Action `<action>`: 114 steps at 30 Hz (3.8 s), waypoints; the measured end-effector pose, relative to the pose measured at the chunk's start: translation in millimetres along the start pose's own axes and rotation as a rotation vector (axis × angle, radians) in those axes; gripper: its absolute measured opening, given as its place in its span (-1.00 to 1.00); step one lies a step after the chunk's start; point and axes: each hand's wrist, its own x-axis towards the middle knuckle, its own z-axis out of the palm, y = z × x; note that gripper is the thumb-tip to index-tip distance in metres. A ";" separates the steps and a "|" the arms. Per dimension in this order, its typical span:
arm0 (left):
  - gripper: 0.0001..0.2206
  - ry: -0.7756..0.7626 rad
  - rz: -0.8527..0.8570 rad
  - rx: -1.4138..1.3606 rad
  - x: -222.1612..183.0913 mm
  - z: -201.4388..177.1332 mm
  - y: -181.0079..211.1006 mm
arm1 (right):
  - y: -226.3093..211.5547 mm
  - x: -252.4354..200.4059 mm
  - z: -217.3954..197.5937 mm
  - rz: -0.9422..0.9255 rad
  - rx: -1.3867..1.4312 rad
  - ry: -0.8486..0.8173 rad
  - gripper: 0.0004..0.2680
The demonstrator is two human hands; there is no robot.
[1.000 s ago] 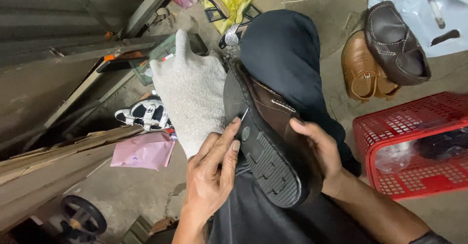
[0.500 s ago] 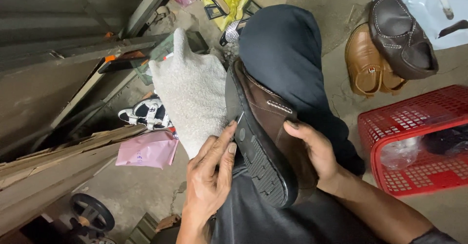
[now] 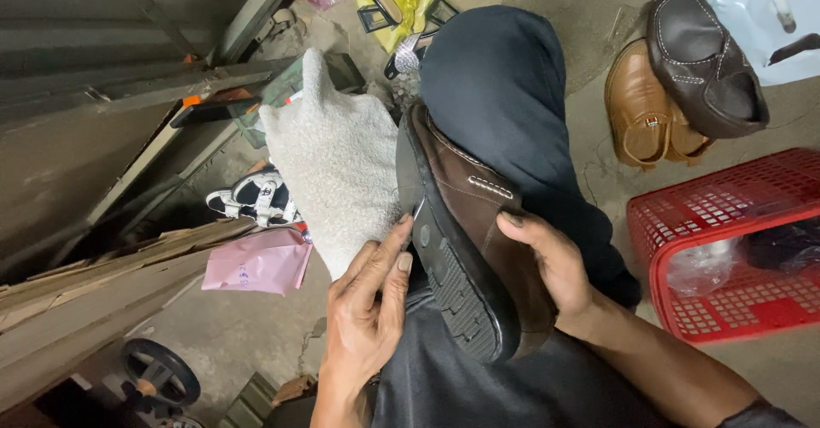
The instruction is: Using a hand tool to punch holes along the edge of a shoe sole for repair or assembly.
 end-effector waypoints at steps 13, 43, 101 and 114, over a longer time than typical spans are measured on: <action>-0.66 0.021 0.003 -0.009 -0.5 1.1 -2.6 | -25.4 -6.4 37.5 0.194 0.195 0.081 -0.80; -0.74 0.242 -0.011 -0.095 23.5 8.7 -36.5 | -27.9 2.6 55.8 0.033 -0.573 -0.332 -0.76; -0.71 -0.038 -0.250 -0.288 11.7 10.4 -57.0 | -137.2 -32.7 -24.5 -0.561 -2.202 0.051 -0.63; -0.79 0.057 -0.356 -0.161 -17.7 -0.4 -67.2 | -97.8 -11.6 56.3 0.034 -1.986 -0.483 -0.60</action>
